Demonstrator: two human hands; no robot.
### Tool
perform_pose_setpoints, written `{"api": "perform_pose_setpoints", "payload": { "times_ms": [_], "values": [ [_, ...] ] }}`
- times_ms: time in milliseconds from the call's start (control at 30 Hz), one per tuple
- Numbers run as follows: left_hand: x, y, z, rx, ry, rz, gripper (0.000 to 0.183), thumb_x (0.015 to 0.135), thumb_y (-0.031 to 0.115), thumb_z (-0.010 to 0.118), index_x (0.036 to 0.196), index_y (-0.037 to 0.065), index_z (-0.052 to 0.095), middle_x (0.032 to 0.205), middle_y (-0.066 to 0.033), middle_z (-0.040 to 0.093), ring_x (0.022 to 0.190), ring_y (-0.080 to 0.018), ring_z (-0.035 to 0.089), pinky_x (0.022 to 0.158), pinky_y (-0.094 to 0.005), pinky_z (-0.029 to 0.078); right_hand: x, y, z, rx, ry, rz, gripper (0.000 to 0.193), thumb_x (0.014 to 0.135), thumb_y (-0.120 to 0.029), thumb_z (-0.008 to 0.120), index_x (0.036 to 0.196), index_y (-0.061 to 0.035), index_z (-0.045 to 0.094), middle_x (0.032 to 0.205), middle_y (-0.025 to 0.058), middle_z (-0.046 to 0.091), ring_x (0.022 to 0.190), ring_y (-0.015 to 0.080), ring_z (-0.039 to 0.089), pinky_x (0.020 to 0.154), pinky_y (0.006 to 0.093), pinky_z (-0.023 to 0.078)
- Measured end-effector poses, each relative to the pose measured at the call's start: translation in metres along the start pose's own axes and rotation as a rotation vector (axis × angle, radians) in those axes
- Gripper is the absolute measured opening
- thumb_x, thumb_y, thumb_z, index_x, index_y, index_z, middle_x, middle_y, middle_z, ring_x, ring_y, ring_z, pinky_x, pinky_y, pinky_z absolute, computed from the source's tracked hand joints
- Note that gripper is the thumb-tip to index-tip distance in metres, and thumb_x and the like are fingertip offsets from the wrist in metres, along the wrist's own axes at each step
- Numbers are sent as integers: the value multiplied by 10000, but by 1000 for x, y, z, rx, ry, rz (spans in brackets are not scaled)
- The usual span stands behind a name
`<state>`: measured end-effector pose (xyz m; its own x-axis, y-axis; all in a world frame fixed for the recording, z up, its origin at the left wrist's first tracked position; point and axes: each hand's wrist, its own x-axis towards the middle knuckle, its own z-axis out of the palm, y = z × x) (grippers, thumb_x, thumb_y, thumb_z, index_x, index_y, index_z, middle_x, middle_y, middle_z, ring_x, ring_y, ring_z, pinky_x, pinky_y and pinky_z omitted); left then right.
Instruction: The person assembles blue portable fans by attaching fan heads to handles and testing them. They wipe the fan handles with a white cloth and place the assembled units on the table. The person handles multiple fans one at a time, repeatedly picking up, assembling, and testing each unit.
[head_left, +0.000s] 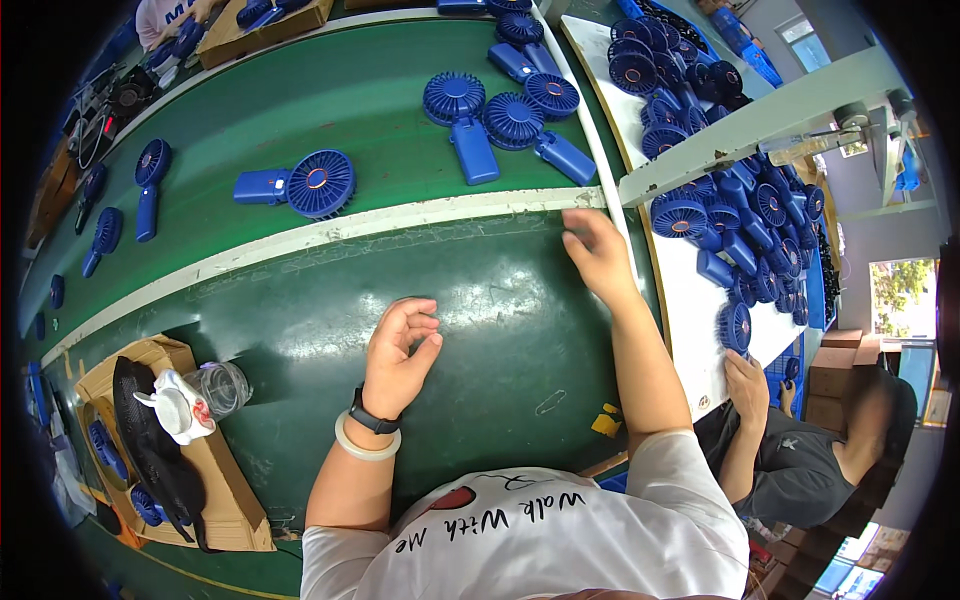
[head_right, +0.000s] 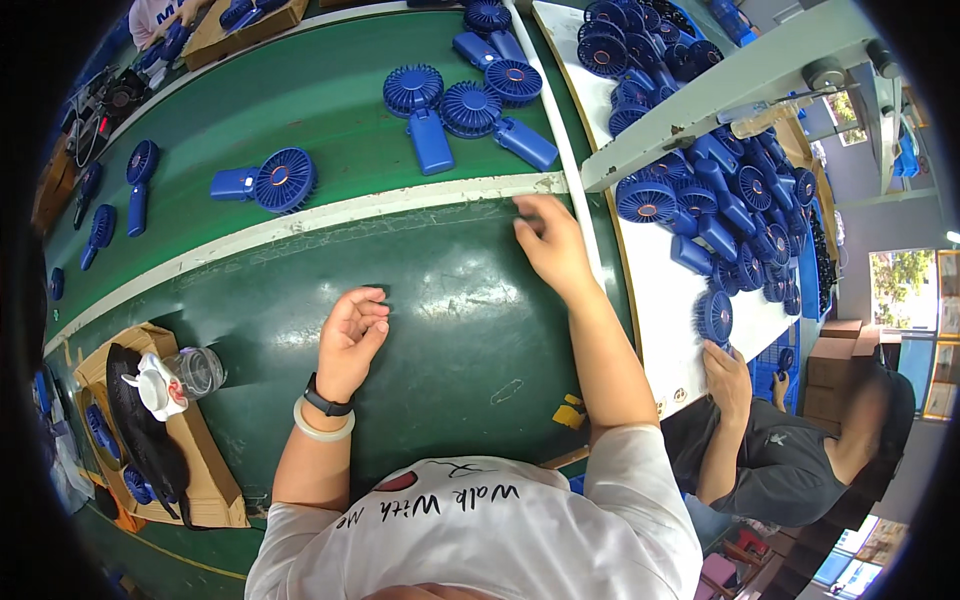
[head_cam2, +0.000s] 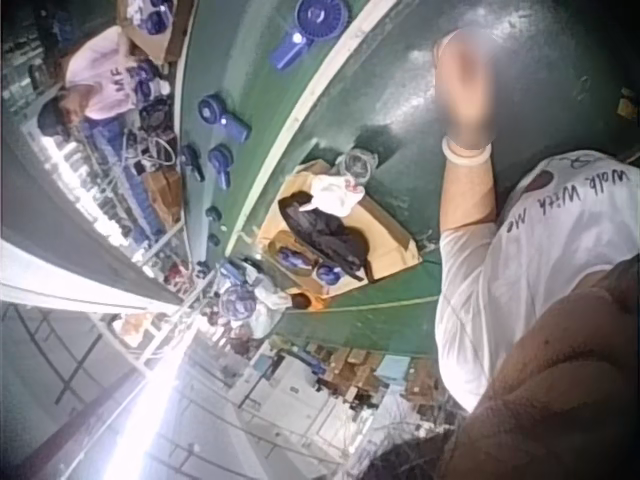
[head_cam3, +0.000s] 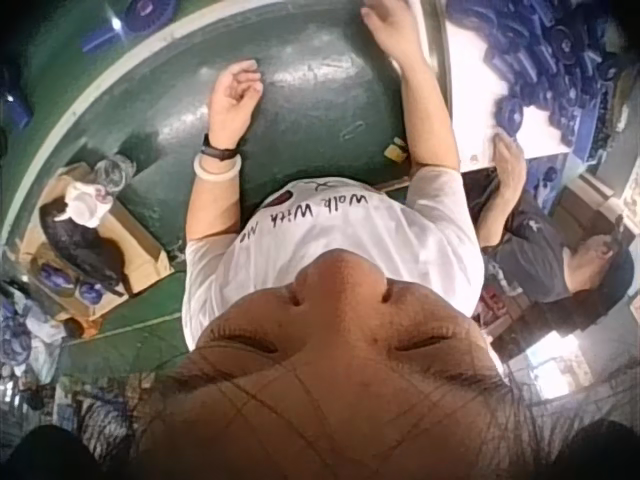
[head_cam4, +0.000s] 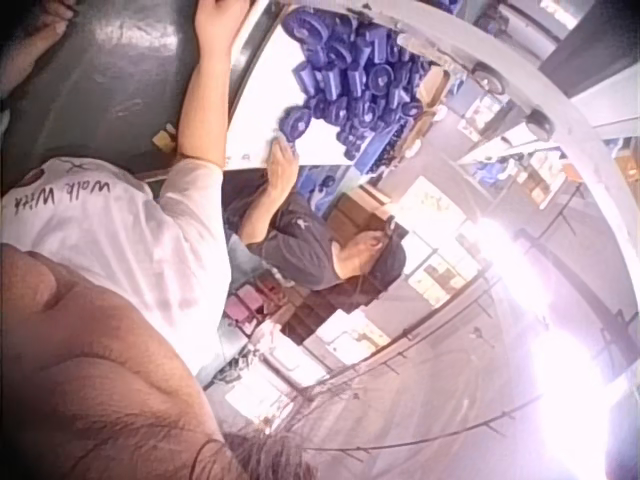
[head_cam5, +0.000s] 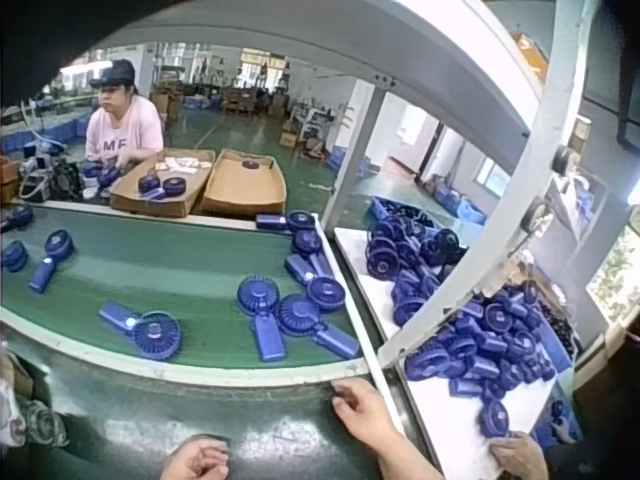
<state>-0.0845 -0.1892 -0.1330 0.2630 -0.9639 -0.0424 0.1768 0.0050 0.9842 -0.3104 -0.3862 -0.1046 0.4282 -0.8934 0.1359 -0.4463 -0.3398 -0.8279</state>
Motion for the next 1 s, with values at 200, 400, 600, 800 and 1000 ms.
{"api": "perform_pose_setpoints", "payload": {
  "times_ms": [200,400,600,800,1000],
  "values": [
    [1,1,2,-7,7,6,368,769,-119,566,1112,8,520,1103,-75,487,930,-135,549,805,-253,482,95,24,18,-873,160,-364,558,794,-129,621,1300,-64,394,1136,223,524,1041,382,517,911,412,418],
    [2,0,6,-66,8,44,337,781,-122,550,1092,5,523,1066,-77,501,917,-140,563,794,-251,484,110,16,21,-421,118,-121,611,820,-247,627,1329,-38,361,1003,205,570,950,327,567,847,408,435],
    [0,7,0,-288,-43,70,479,883,142,572,1299,13,371,1123,-82,503,1050,-155,511,854,-284,449,-2,-94,84,798,-394,205,698,768,-142,711,1324,-46,300,1056,108,561,1012,231,565,865,382,465],
    [1,5,2,-354,-154,61,557,869,174,610,1324,11,333,1202,-67,387,1115,-178,470,895,-312,447,-36,-87,109,546,-55,58,734,679,-270,788,1231,-17,376,1011,92,523,944,166,535,789,318,470],
    [-5,0,5,-423,-185,-47,562,891,261,578,1333,38,312,1157,-73,463,891,-139,534,716,-267,471,-34,-81,119,160,-75,-372,619,696,-356,715,1129,16,475,1052,177,525,863,338,538,784,396,451]
  ]
}}
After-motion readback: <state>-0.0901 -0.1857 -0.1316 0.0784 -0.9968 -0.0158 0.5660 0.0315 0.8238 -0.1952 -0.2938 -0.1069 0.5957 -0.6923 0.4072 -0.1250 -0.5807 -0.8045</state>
